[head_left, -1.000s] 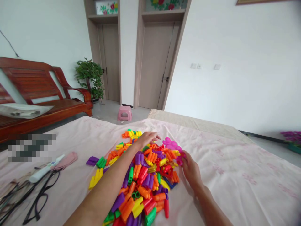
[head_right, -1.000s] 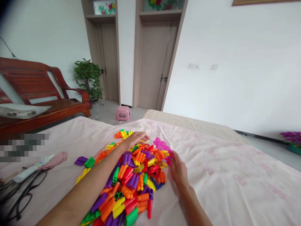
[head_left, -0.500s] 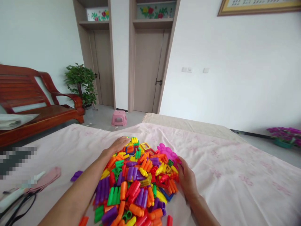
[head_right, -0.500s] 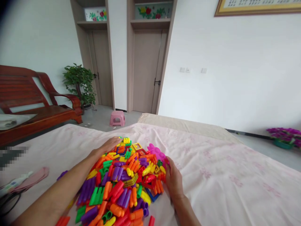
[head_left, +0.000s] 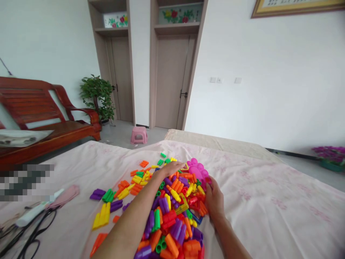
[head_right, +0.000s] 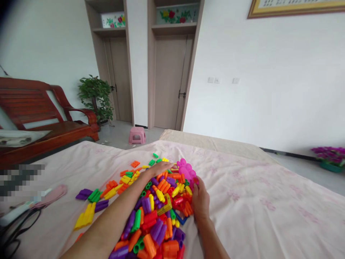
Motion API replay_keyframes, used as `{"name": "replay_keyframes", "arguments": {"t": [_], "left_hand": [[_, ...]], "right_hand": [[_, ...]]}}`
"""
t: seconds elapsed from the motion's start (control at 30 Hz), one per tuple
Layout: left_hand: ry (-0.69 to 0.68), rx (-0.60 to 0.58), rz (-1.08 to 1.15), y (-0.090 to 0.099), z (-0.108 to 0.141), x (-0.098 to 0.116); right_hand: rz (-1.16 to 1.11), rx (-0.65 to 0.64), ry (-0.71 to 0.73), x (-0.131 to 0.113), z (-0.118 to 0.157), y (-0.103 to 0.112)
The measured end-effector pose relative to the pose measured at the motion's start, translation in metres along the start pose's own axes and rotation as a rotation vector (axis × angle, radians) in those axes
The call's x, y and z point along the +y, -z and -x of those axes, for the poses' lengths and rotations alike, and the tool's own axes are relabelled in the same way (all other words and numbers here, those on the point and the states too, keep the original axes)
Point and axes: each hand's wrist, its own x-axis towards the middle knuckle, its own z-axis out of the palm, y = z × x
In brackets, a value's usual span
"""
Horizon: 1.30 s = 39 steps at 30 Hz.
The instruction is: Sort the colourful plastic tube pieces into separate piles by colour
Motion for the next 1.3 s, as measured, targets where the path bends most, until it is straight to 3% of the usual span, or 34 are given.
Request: {"name": "replay_keyframes", "arguments": {"t": [0.1,0.2,0.3,0.43,0.53,0.6,0.7,0.93,1.17,1.3], "left_hand": [[-0.023,0.041,0.004,-0.002,-0.003,0.022],[0.009,0.119,-0.033,0.018,0.02,0.03],[0.125,0.256,-0.13,0.052,0.073,0.021],[0.408,0.473,-0.334,0.085,0.168,-0.01],[0.628,0.598,-0.463,0.087,0.221,-0.032],[0.712,0.614,-0.496,0.078,0.236,-0.042],[0.685,0.58,-0.5,0.056,0.227,-0.047],[0.47,0.547,-0.387,0.006,0.153,-0.043],[0.294,0.51,-0.15,-0.02,0.086,-0.029],[0.195,0.492,-0.109,-0.024,0.071,-0.005]], "right_hand": [[-0.017,0.058,-0.054,0.005,-0.003,0.003],[-0.057,0.094,-0.075,0.006,-0.004,0.006],[-0.075,0.115,-0.08,0.001,-0.003,0.006],[-0.059,0.119,-0.081,-0.004,-0.001,0.006],[-0.059,0.099,-0.081,-0.003,-0.002,0.005],[-0.072,0.1,-0.086,-0.002,-0.003,0.005],[-0.085,0.107,-0.096,-0.002,-0.002,0.005],[-0.087,0.1,-0.083,-0.005,-0.002,0.006],[-0.07,0.115,-0.094,0.002,-0.005,0.004],[-0.14,0.132,-0.111,0.006,-0.005,0.004]]}}
